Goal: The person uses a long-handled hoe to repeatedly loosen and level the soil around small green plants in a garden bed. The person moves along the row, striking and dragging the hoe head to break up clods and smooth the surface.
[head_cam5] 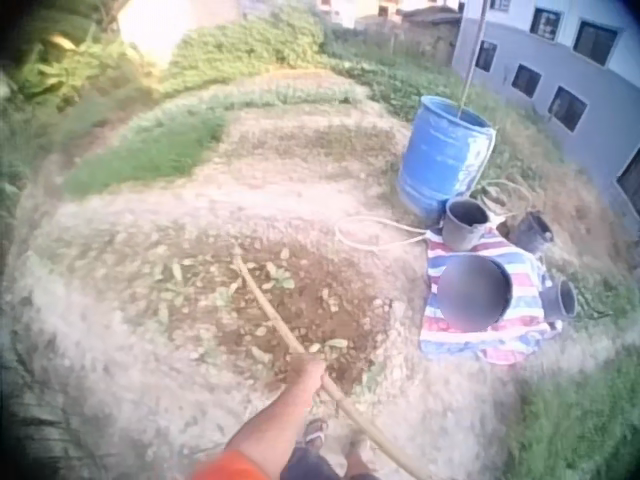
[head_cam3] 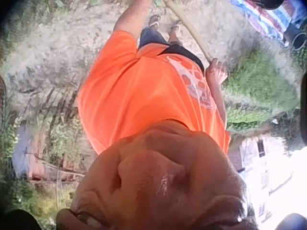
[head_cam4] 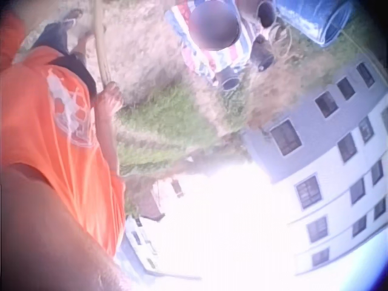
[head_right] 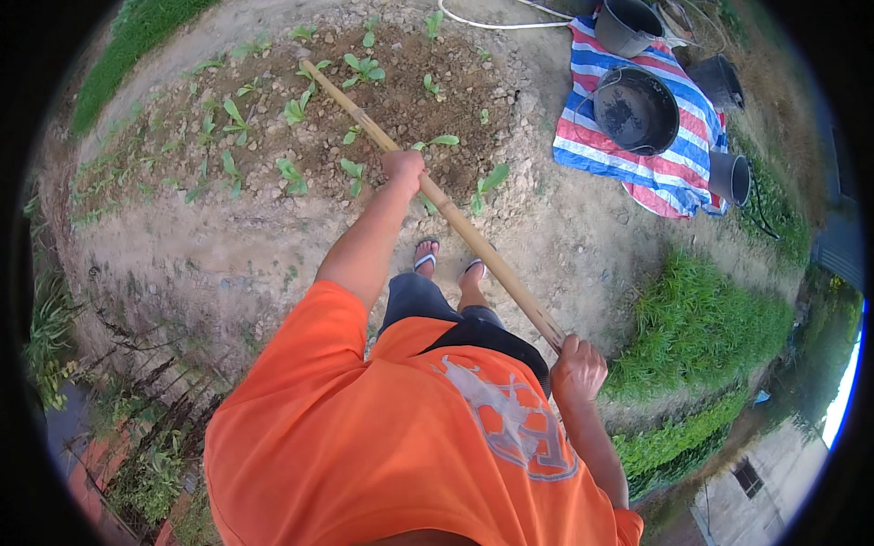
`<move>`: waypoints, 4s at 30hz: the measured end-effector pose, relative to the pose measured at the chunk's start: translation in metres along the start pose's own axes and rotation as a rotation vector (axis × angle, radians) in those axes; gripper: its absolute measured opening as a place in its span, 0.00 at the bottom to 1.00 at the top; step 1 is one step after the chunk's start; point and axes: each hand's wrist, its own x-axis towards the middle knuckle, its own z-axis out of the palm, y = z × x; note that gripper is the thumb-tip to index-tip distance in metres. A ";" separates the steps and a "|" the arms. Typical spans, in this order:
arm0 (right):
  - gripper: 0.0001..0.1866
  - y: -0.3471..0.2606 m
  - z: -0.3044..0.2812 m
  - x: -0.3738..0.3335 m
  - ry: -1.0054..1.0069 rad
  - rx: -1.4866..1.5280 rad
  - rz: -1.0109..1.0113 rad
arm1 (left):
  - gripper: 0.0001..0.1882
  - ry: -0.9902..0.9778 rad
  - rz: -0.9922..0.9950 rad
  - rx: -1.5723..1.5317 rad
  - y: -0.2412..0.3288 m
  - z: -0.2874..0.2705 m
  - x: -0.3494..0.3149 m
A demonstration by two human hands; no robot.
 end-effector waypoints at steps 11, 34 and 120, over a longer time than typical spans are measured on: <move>0.08 -0.030 0.009 0.000 0.059 0.032 0.014 | 0.18 0.104 0.100 -0.021 0.042 -0.031 -0.009; 0.05 -0.104 0.065 0.018 -0.267 0.018 -0.039 | 0.20 0.043 0.039 0.123 0.020 -0.056 0.083; 0.06 -0.093 0.000 0.019 -0.010 0.020 -0.008 | 0.16 -0.037 0.116 -0.103 0.059 -0.060 0.025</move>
